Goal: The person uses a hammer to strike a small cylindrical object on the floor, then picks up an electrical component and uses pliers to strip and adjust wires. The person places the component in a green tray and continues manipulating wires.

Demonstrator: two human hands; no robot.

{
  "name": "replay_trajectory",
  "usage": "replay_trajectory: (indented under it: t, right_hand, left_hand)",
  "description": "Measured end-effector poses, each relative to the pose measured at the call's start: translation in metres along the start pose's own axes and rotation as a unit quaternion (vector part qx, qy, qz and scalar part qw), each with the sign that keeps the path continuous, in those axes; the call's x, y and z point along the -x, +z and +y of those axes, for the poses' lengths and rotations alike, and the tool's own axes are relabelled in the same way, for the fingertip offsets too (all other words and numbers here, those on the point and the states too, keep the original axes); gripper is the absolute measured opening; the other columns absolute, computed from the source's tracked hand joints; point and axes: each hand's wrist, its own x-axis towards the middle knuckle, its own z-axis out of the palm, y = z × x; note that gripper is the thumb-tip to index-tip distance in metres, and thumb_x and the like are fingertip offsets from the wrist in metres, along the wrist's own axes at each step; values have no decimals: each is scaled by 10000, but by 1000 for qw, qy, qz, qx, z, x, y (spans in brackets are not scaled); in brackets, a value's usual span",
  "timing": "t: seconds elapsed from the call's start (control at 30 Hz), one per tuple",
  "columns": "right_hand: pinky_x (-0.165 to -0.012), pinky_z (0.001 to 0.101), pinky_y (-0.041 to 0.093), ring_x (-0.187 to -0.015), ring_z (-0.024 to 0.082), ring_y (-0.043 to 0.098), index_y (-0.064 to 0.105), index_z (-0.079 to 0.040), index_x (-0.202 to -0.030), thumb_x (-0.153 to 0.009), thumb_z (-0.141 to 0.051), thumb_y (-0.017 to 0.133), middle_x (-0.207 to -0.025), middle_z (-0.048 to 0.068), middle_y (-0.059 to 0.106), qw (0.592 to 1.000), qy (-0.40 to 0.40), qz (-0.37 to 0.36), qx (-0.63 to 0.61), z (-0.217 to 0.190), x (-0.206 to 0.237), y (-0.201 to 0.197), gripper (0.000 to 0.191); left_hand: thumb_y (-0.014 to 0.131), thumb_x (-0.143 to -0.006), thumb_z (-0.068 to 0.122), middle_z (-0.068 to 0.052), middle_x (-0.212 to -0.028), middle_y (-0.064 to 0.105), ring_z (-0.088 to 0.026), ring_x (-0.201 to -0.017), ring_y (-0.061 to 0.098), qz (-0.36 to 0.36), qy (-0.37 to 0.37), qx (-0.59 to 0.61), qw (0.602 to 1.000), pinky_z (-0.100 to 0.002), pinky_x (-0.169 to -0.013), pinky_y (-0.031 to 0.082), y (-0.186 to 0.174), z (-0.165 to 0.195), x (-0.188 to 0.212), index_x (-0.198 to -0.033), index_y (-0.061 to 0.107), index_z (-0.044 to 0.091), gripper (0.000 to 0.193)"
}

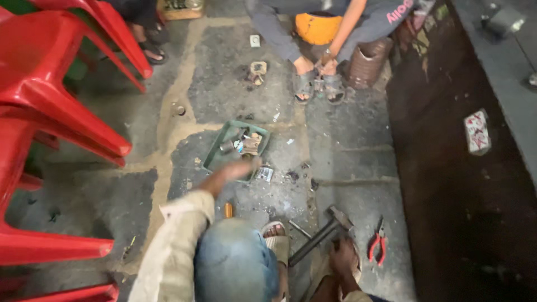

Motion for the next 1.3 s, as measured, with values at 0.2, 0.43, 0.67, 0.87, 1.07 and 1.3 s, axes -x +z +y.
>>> replay_trajectory:
  t: [0.2, 0.43, 0.67, 0.87, 1.07, 1.3]
  right_hand:
    - [-992, 504, 499, -1153, 372, 627, 686, -117, -1126, -833, -374, 695, -1215, 141, 660, 999, 8, 20, -28, -14, -2, -4, 390]
    - [-1014, 536, 487, -1199, 394, 607, 675, -100, -1179, -931, -442, 638, -1293, 190, 627, 998, 17, -22, 63, -11, -12, 5, 424]
    - [-1145, 521, 334, -1364, 345, 458, 454, -81, -1422, -990, -504, 541, -1425, 206, 509, 905, 49, -52, -419, -14, 14, 31, 612]
    - [-1076, 579, 416, -1247, 482, 530, 521, 39, -1410, -1027, -388, 607, -1388, 294, 530, 995, -49, 64, 64, -29, 0, 43, 579]
    - [-1042, 565, 443, -1203, 467, 557, 561, 11, -1335, -981, -354, 632, -1321, 274, 566, 990, -130, 33, -44, -41, 15, 55, 514]
    - [-1002, 550, 473, -1152, 449, 588, 607, -21, -1248, -928, -316, 660, -1242, 250, 608, 991, -136, 3, -14, -39, 5, 62, 438]
  left_hand:
    - [502, -831, 782, -193, -1556, 472, -370, -1429, 469, 295, 7, -241, 924, -469, -1171, 359, -52, 155, 16, -1589, 344, 134, 1010]
    - [586, -869, 686, -238, -1370, 614, -397, -1266, 600, -163, 193, -480, 840, -481, -1039, 488, 137, 160, 81, -1435, 514, 60, 846]
    - [657, -797, 650, -137, -1187, 710, -284, -1175, 663, 50, 303, -676, 670, -525, -944, 511, 257, 135, 180, -1325, 566, 82, 780]
    - [686, -793, 548, -54, -987, 792, -254, -996, 728, -254, 122, -576, 768, -524, -835, 531, 289, 47, 150, -1057, 827, 185, 471]
    - [596, -925, 638, -175, -1504, 478, -466, -1542, 236, -149, 124, -687, 700, -610, -1050, 369, 279, 52, 143, -1324, 675, 148, 637]
    - [482, -902, 726, -209, -1353, 663, -458, -1362, 464, -120, 141, -623, 760, -717, -1125, 252, 286, 60, 147, -1374, 641, 130, 777]
